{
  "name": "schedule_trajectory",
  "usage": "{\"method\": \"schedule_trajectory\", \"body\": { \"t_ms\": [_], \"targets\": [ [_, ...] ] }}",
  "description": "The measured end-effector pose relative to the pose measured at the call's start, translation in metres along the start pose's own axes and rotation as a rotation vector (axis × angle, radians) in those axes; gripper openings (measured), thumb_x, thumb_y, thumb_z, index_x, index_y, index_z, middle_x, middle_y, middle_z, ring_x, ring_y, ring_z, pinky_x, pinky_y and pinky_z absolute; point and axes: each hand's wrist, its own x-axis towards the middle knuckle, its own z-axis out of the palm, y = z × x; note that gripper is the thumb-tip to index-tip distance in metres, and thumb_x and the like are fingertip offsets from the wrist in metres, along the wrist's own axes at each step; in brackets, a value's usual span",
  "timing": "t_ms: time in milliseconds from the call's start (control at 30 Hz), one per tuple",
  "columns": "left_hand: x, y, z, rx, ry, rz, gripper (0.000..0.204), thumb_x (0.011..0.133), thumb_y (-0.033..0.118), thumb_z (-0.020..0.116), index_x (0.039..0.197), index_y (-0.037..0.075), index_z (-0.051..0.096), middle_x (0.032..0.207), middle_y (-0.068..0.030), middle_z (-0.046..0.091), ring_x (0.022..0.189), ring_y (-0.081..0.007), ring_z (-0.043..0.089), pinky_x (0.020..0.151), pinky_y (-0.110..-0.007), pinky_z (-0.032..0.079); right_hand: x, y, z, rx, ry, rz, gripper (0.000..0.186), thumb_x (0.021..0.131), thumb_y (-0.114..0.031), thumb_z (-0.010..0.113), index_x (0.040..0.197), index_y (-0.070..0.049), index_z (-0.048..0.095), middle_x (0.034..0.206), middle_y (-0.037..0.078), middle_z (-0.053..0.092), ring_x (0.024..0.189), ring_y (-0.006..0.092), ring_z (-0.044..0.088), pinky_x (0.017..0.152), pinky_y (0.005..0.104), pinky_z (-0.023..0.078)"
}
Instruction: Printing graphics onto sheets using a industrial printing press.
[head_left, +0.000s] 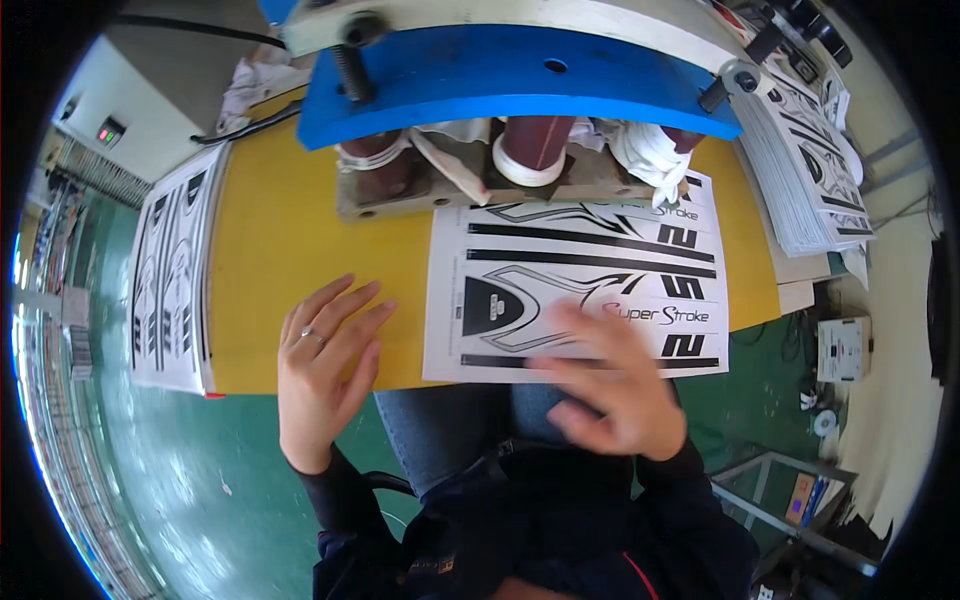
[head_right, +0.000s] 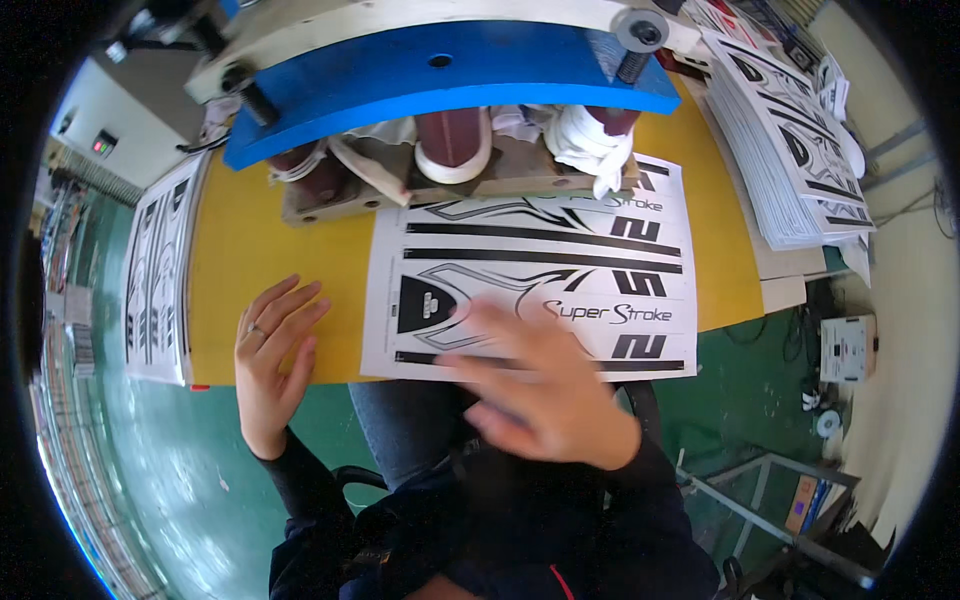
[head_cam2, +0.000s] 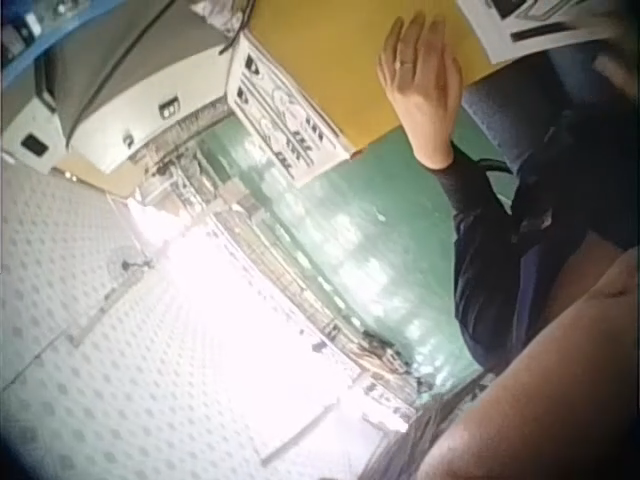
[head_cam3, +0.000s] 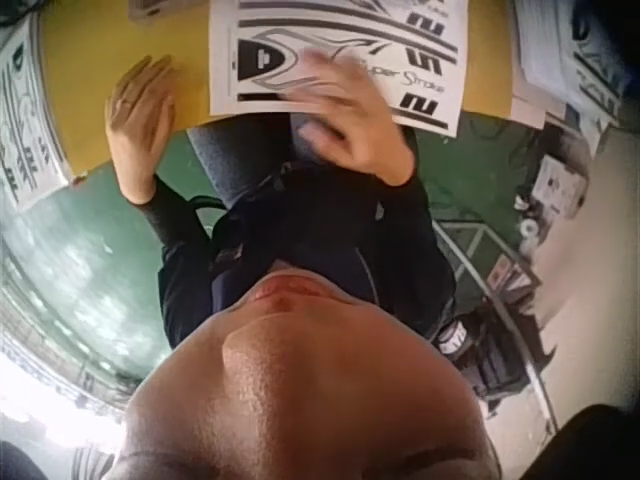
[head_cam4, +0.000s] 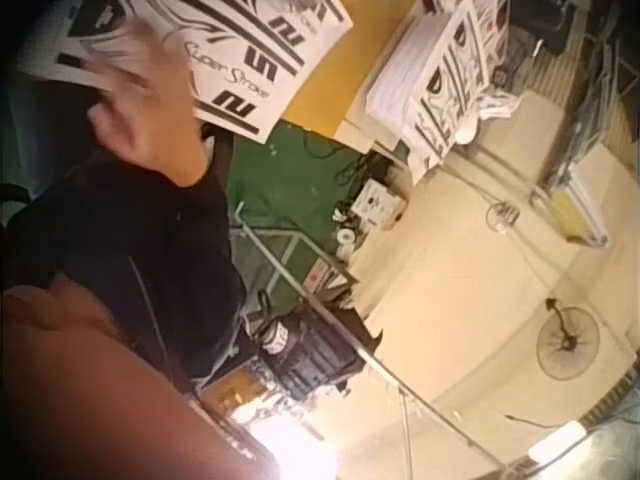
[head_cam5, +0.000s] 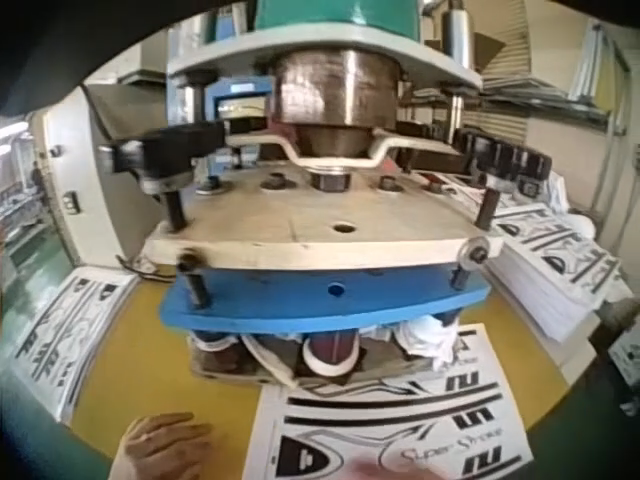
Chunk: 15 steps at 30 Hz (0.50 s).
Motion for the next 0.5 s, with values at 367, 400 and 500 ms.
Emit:
{"method": "schedule_trajectory", "body": {
  "t_ms": [367, 400, 500],
  "targets": [
    [0.000, -0.008, 0.014, 0.013, -0.130, -0.142, 0.036, 0.082, 0.005, 0.069, 0.118, 0.009, 0.074, 0.134, -0.0109, 0.066, 0.132, -0.0385, 0.055, 0.109, -0.050, 0.044, -0.052, 0.060, -0.064, -0.331, 0.125, 0.605, 0.040, 0.088, -0.004, 0.062, 0.128, -0.007, 0.062, 0.159, 0.020, 0.041, 0.150, 0.0420, 0.034, 0.120, 0.0469, 0.028],
    [0.002, -0.009, 0.016, 0.026, -0.118, -0.193, 0.037, 0.083, 0.003, 0.066, 0.119, 0.008, 0.073, 0.139, -0.0132, 0.063, 0.137, -0.0398, 0.051, 0.112, -0.051, 0.041, -0.043, 0.065, -0.064, -0.289, 0.045, 0.542, 0.040, 0.088, -0.006, 0.064, 0.128, -0.008, 0.063, 0.159, 0.019, 0.041, 0.151, 0.0413, 0.032, 0.121, 0.0469, 0.028],
    [0.006, -0.010, 0.019, 0.050, -0.109, -0.268, 0.040, 0.084, 0.002, 0.062, 0.122, 0.008, 0.072, 0.146, -0.0150, 0.058, 0.144, -0.0407, 0.043, 0.117, -0.052, 0.036, -0.038, 0.093, -0.069, -0.193, 0.079, 0.490, 0.042, 0.086, -0.010, 0.067, 0.128, -0.007, 0.064, 0.159, 0.019, 0.042, 0.149, 0.0391, 0.037, 0.121, 0.0457, 0.029]
  ]
}}
